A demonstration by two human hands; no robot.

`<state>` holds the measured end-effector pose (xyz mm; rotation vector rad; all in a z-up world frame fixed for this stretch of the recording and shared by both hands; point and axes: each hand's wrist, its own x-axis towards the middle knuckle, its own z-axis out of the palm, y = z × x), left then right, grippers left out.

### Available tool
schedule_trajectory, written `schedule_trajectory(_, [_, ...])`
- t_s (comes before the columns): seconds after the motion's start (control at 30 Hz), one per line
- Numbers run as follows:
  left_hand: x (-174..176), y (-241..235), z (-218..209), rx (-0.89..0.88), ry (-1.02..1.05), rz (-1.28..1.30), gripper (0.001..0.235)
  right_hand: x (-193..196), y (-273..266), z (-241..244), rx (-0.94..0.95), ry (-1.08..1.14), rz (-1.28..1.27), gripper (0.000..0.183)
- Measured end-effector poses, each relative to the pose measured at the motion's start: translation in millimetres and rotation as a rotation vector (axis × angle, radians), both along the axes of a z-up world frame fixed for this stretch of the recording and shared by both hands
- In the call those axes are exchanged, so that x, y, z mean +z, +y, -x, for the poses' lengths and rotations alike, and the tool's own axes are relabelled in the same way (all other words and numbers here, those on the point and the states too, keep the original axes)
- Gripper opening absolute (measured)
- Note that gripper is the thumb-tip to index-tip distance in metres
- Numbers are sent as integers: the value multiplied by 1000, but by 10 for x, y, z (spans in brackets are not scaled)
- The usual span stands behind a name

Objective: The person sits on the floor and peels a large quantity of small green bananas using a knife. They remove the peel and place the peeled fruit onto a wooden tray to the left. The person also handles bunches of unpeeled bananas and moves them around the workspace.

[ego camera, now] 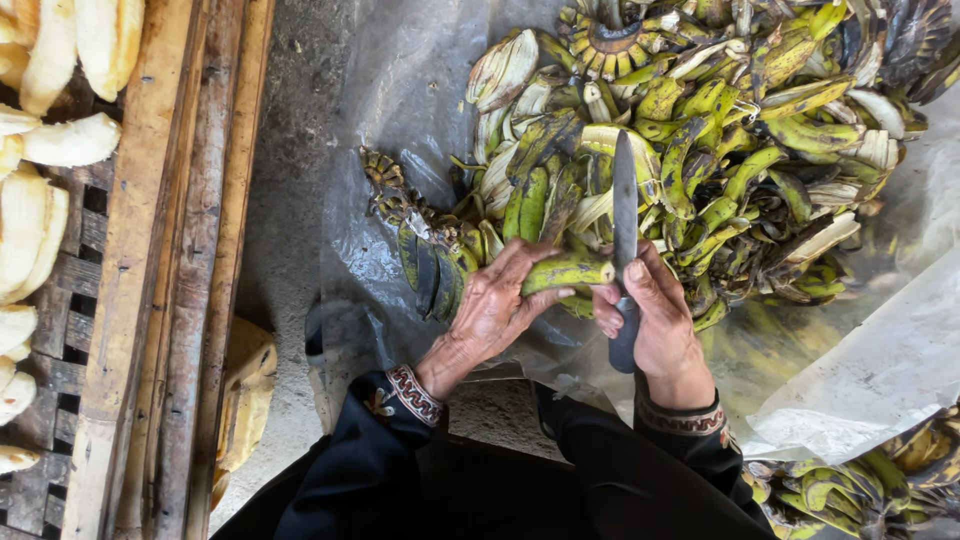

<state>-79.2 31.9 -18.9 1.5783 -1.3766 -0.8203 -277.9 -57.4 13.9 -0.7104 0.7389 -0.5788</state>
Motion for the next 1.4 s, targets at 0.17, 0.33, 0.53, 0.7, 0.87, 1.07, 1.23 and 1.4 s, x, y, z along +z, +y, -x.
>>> schedule_trajectory(0.17, [-242,9,178,22,710,23,43,-266,-37,-53,1,22,-226,28])
schedule_trajectory(0.33, [-304,-89,117,415,947,-45,28,-303,226,127,-113,106,183,25])
schedule_trajectory(0.53, [-116,-161,-515,633,1255,260,24,-249,38,376,-449,61,4,29])
schedule_trajectory(0.7, [38,-150,-469,531,996,89,38,-372,7,182,-89,138,451,29])
schedule_trajectory(0.87, [41,-118,-212,178,966,-63,45,-443,56,-363,131,159,774,39])
schedule_trajectory(1.07, [122,-139,-213,84,987,-177,75,-430,31,-256,185,144,485,25])
schedule_trajectory(1.23, [251,-158,-288,-38,849,-239,73,-458,76,-152,145,37,284,21])
schedule_trajectory(1.4, [278,-151,-328,-160,730,-103,69,-615,80,-144,76,126,375,12])
